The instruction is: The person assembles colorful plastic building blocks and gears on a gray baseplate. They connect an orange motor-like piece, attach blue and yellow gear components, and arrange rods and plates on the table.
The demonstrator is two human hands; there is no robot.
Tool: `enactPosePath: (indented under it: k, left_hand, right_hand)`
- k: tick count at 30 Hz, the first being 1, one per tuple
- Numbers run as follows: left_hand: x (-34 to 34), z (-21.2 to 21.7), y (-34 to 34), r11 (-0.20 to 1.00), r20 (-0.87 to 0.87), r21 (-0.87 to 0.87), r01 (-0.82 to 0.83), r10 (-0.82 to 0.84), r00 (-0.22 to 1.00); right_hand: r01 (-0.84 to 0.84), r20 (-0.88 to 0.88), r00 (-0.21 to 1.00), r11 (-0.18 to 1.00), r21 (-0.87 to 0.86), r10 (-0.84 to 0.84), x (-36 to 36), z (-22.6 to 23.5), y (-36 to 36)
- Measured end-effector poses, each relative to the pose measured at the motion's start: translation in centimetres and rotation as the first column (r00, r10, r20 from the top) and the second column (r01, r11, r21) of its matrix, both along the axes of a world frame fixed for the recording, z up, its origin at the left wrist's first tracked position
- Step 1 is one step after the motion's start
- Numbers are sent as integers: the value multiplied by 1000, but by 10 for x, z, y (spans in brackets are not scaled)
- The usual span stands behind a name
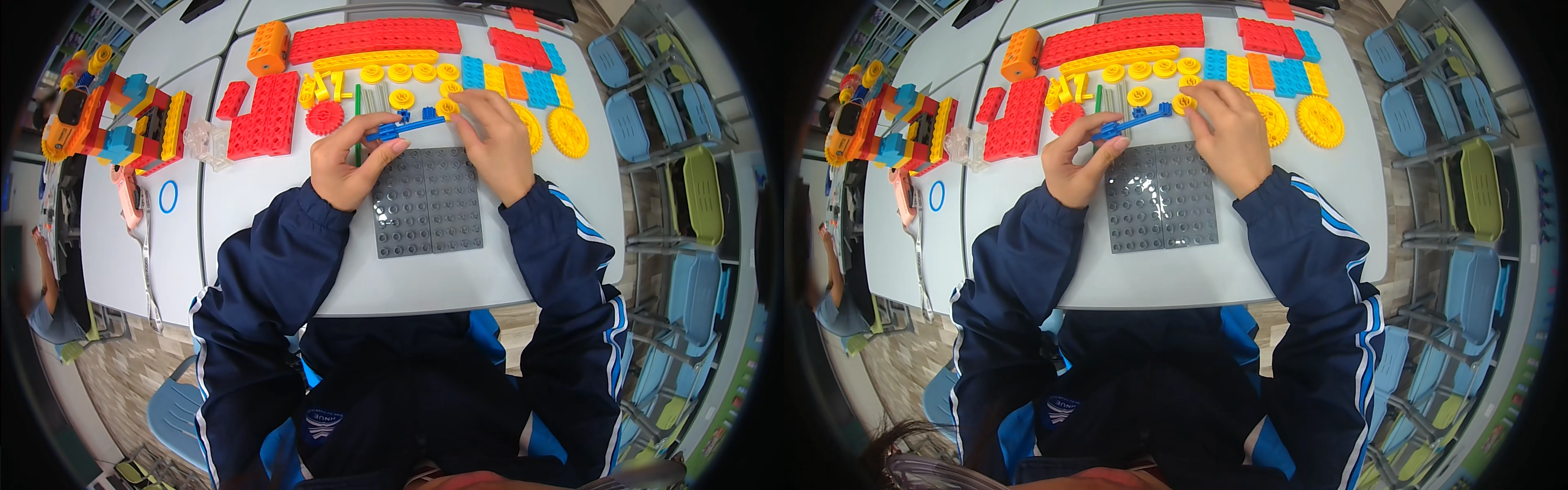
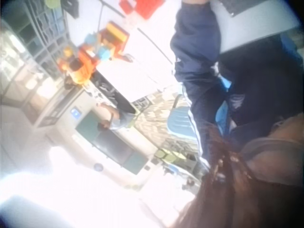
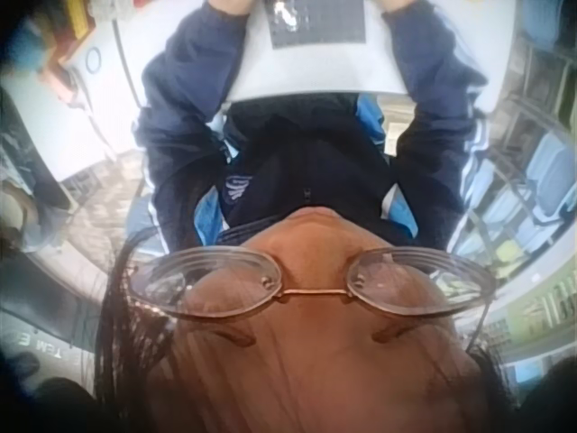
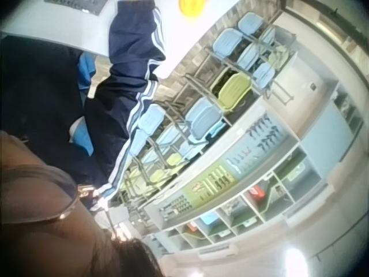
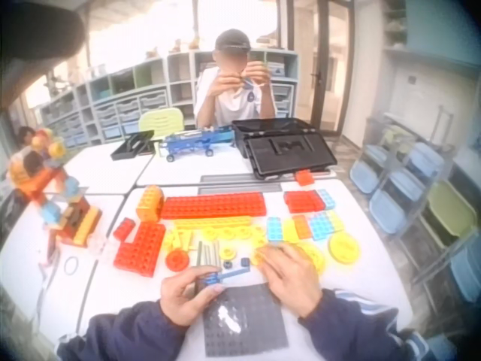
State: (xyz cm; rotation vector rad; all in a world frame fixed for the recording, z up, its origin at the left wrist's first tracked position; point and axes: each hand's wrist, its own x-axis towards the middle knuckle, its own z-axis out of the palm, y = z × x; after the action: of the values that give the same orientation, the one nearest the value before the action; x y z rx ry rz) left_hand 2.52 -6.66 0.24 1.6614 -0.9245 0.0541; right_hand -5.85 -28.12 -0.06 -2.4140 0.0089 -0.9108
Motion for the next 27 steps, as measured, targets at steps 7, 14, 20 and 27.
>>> enactPosePath:
  k: [7,14,20,27]
  left_hand:
    - [0,-3,3,996,174,79,35,-48,984]
    - [-4,-4,1,981,115,-55,186,-179,977]
    - [-3,-2,2,992,76,52,118,-122,990]
    - [-2,-4,0,996,107,21,83,-85,991]
  right_hand:
    - [-239,70,955,892,-383,287,-19,37,22]
    - [-315,72,936,909,-272,346,-19,15,15]
    - [-259,0,845,409,875,535,-21,15,20]
    - [-303,-70,851,595,745,521,-15,4,20]
